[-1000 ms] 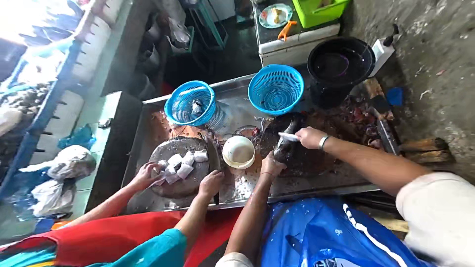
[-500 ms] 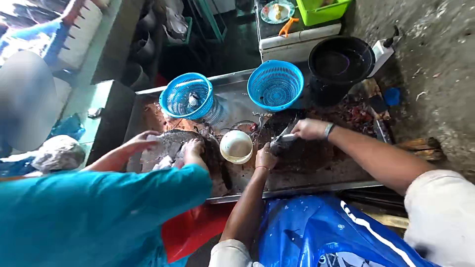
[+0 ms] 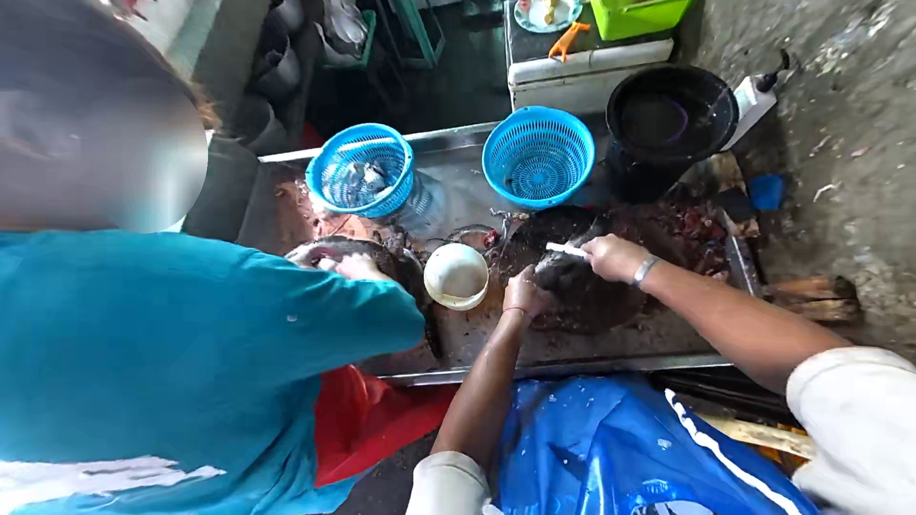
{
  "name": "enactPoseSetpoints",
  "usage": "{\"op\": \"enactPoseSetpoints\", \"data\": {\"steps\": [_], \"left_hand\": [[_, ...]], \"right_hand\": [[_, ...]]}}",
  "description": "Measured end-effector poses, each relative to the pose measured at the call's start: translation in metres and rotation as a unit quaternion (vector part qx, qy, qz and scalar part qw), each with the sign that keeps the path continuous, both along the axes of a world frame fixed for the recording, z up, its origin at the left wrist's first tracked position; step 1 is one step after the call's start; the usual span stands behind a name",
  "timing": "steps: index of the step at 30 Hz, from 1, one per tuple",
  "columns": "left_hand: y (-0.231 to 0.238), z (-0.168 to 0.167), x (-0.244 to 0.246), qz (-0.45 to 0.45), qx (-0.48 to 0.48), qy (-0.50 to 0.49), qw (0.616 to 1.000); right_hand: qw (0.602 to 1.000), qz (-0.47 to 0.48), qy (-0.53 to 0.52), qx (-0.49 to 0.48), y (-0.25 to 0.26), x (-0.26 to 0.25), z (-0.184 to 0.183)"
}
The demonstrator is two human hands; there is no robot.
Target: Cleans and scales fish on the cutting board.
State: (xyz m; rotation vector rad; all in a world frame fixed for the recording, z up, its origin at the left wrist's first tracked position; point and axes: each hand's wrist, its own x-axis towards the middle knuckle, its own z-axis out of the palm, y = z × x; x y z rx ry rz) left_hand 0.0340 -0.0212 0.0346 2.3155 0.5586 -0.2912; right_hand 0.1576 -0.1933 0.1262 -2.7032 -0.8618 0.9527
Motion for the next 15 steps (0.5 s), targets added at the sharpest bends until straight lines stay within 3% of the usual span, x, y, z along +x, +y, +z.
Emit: {"op": "enactPoseSetpoints", "data": {"steps": [2,6,8,10,13,15], "left_hand": [[0.003,0.006,0.006,-0.008,-0.004,0.018,1.0],[0.005,-0.002,0.004,-0.001,-0.014,0.004,1.0],[0.012,-0.012,0.004,0.01,-0.03,0.002,1.0],[0.011,-0.015,0.005,0.011,-0.032,0.004,0.999],[0.004,-0.021,0.0,0.023,-0.014,-0.013,1.0],[0.004,-0.027,-0.01,0.026,-0.013,-0.046,0.999]], "right_hand": [[0.999,0.027,0.02,0.009,-0.006,0.01,0.021],[0.996,-0.064,0.025,0.052,-0.024,0.002,-0.011],[0.996,-0.027,0.068,0.054,-0.027,-0.023,0.019],[0.994,-0.03,0.034,0.097,-0.023,-0.036,0.032],[0.992,-0.073,-0.066,0.077,-0.011,-0.054,-0.019],[0.996,-0.055,-0.049,0.053,-0.024,-0.063,-0.018]]}}
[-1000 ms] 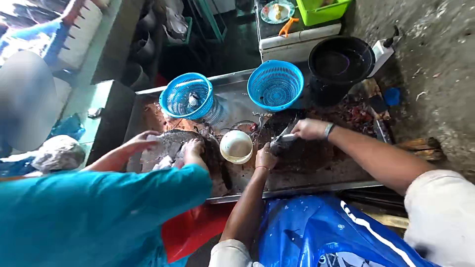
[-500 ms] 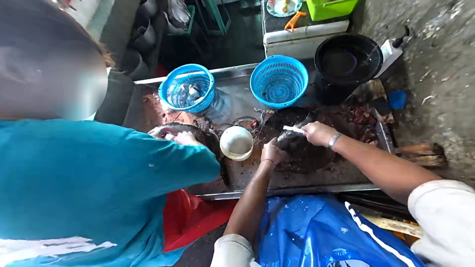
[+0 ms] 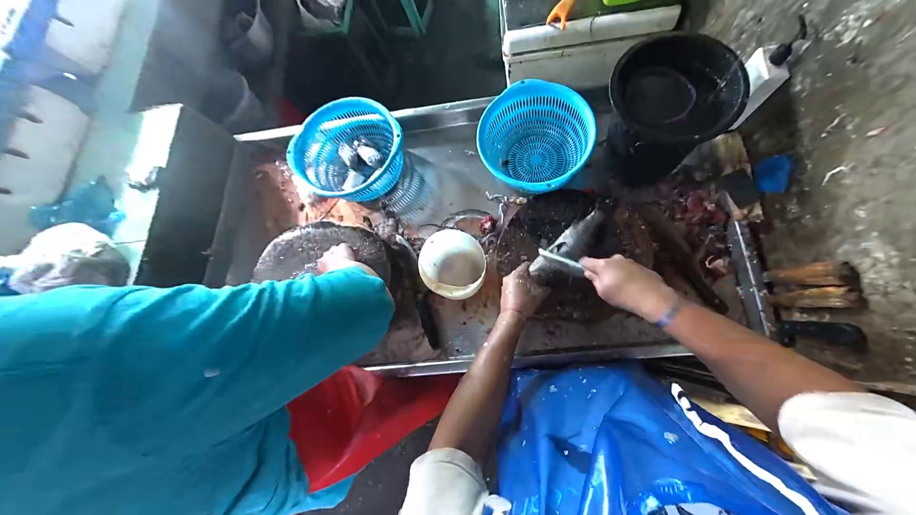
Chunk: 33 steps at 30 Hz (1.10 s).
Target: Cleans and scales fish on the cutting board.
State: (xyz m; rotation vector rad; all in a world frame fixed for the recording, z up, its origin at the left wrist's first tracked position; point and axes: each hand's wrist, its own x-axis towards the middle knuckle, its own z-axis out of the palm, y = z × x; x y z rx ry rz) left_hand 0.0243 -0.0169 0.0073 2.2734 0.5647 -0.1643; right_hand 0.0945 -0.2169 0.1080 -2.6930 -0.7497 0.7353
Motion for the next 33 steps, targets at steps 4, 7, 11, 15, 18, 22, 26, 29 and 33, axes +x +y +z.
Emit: {"op": "enactPoseSetpoints", "data": {"steps": [4,7,11,15,18,22,26,29,33], "left_hand": [[-0.011,0.006,0.0,0.023,-0.007,-0.013,1.0],[-0.012,0.005,-0.003,0.031,-0.024,-0.044,0.998],[-0.014,0.006,-0.001,0.028,-0.015,-0.04,0.999],[-0.008,-0.007,-0.017,0.01,-0.047,-0.107,0.993],[-0.011,0.0,-0.006,0.033,-0.094,-0.044,0.994],[0.005,0.0,0.01,0.024,-0.165,0.063,0.984],[0.018,0.005,0.009,0.039,-0.243,0.082,0.966],[0.009,0.015,0.013,0.03,-0.253,0.109,0.961],[0.025,0.003,0.008,0.016,-0.307,0.106,0.946]], "right_hand": [[0.999,-0.004,-0.013,-0.046,0.019,0.003,0.038],[0.997,0.006,0.01,-0.077,0.021,-0.016,0.029],[0.998,-0.002,0.013,-0.065,0.02,-0.008,0.038],[0.995,0.053,0.071,-0.034,0.016,-0.001,0.028],[0.996,-0.011,0.068,0.05,-0.007,0.027,0.031],[0.986,-0.139,0.001,0.093,0.002,0.027,-0.041],[0.978,-0.131,0.143,0.077,-0.018,0.053,-0.027],[0.983,-0.177,0.04,0.027,-0.012,0.067,-0.044],[0.99,-0.059,0.122,0.04,-0.004,0.058,-0.012]]}}
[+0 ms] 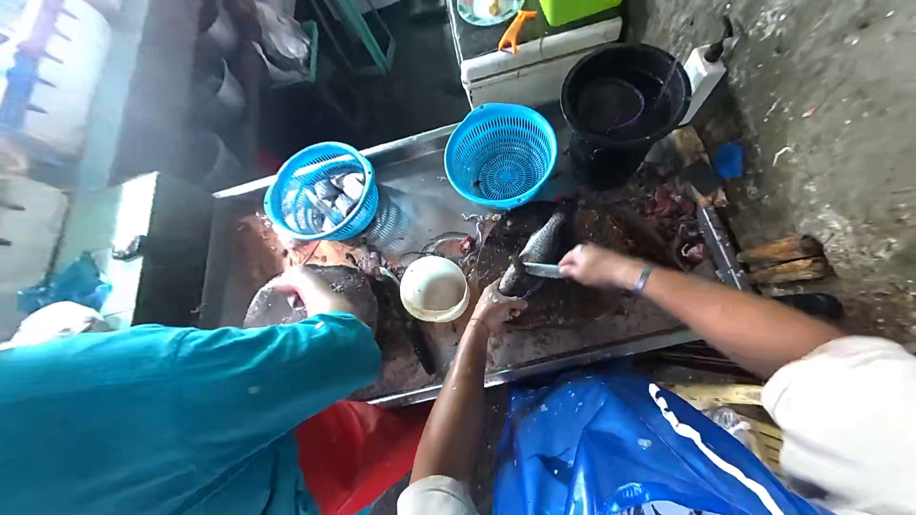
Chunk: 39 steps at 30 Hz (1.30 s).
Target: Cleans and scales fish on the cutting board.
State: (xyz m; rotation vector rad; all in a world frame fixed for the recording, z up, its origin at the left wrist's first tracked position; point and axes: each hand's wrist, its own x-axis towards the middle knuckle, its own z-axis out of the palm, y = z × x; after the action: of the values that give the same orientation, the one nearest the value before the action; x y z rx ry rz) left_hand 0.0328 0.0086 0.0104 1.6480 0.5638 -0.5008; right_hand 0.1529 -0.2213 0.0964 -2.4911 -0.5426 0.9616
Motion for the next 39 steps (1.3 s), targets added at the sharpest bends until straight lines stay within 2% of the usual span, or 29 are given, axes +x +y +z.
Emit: {"op": "enactPoseSetpoints", "data": {"steps": [3,5,7,8,10,12,14,16,17,19,20,22,24,25,27,29,31,33,34,36,38,39], "left_hand": [[0.006,-0.007,-0.001,0.003,0.024,0.002,1.0],[0.002,-0.006,0.004,-0.006,0.107,-0.019,0.994],[-0.007,0.006,0.003,-0.032,0.194,-0.037,0.98],[-0.013,0.009,-0.002,-0.042,0.231,-0.044,0.971],[-0.028,0.014,-0.007,-0.04,0.265,-0.056,0.962],[-0.035,0.015,-0.001,-0.032,0.259,-0.054,0.964],[-0.033,0.009,0.001,-0.03,0.197,-0.034,0.979],[-0.03,0.001,-0.004,0.002,0.089,-0.012,0.996],[-0.029,-0.001,-0.003,0.048,0.01,0.008,0.999],[-0.029,0.005,-0.003,0.182,-0.107,0.074,0.975],[-0.029,0.013,0.0,0.222,-0.129,0.096,0.962],[-0.034,0.025,-0.002,0.227,-0.151,0.114,0.955],[-0.035,0.001,-0.007,0.22,-0.192,0.099,0.951],[-0.041,-0.007,-0.001,0.218,-0.203,0.086,0.951],[-0.052,-0.012,0.008,0.212,-0.234,0.06,0.947],[-0.055,-0.011,0.013,0.216,-0.283,0.046,0.933],[-0.06,-0.011,0.011,0.208,-0.338,0.035,0.917],[-0.071,-0.006,0.015,0.199,-0.369,0.028,0.907],[-0.08,-0.004,0.018,0.203,-0.374,0.024,0.905],[-0.084,0.0,0.021,0.221,-0.368,0.023,0.903],[-0.08,0.0,0.027,0.243,-0.378,0.018,0.893],[-0.08,-0.001,0.026,0.24,-0.387,0.018,0.89]], "right_hand": [[0.995,-0.054,-0.043,-0.076,-0.007,0.05,-0.004],[0.993,-0.01,-0.089,-0.082,0.016,0.03,0.003],[0.994,0.067,-0.057,-0.065,0.03,0.019,0.019],[0.995,0.075,-0.044,-0.055,0.027,0.028,0.019],[0.995,0.035,-0.036,-0.089,0.018,0.041,0.022],[0.994,0.006,-0.063,-0.094,0.021,0.022,0.025],[0.997,0.032,-0.023,-0.059,0.018,0.025,0.013],[0.999,-0.01,-0.005,-0.05,0.003,0.052,-0.005],[0.997,-0.045,-0.023,-0.061,0.0,0.056,-0.011],[0.995,-0.067,-0.06,-0.04,-0.001,0.012,-0.025],[0.998,-0.037,-0.05,-0.011,-0.002,-0.011,-0.024],[0.999,-0.003,0.014,0.052,-0.01,-0.018,-0.021],[0.997,-0.022,0.047,0.053,-0.018,0.004,-0.033],[0.997,-0.05,0.022,0.047,-0.019,0.006,-0.036],[0.991,-0.087,-0.059,0.078,-0.024,-0.037,-0.046],[0.983,-0.092,-0.047,0.151,-0.042,-0.072,-0.048],[0.982,-0.085,-0.008,0.172,-0.056,-0.056,-0.04],[0.977,-0.129,-0.026,0.169,-0.046,-0.031,-0.034],[0.971,-0.165,-0.054,0.166,-0.04,-0.034,-0.041],[0.956,-0.204,-0.089,0.193,-0.042,-0.081,-0.063],[0.965,-0.165,-0.058,0.195,-0.07,-0.098,-0.06],[0.971,-0.144,-0.049,0.183,-0.082,-0.091,-0.053]]}}
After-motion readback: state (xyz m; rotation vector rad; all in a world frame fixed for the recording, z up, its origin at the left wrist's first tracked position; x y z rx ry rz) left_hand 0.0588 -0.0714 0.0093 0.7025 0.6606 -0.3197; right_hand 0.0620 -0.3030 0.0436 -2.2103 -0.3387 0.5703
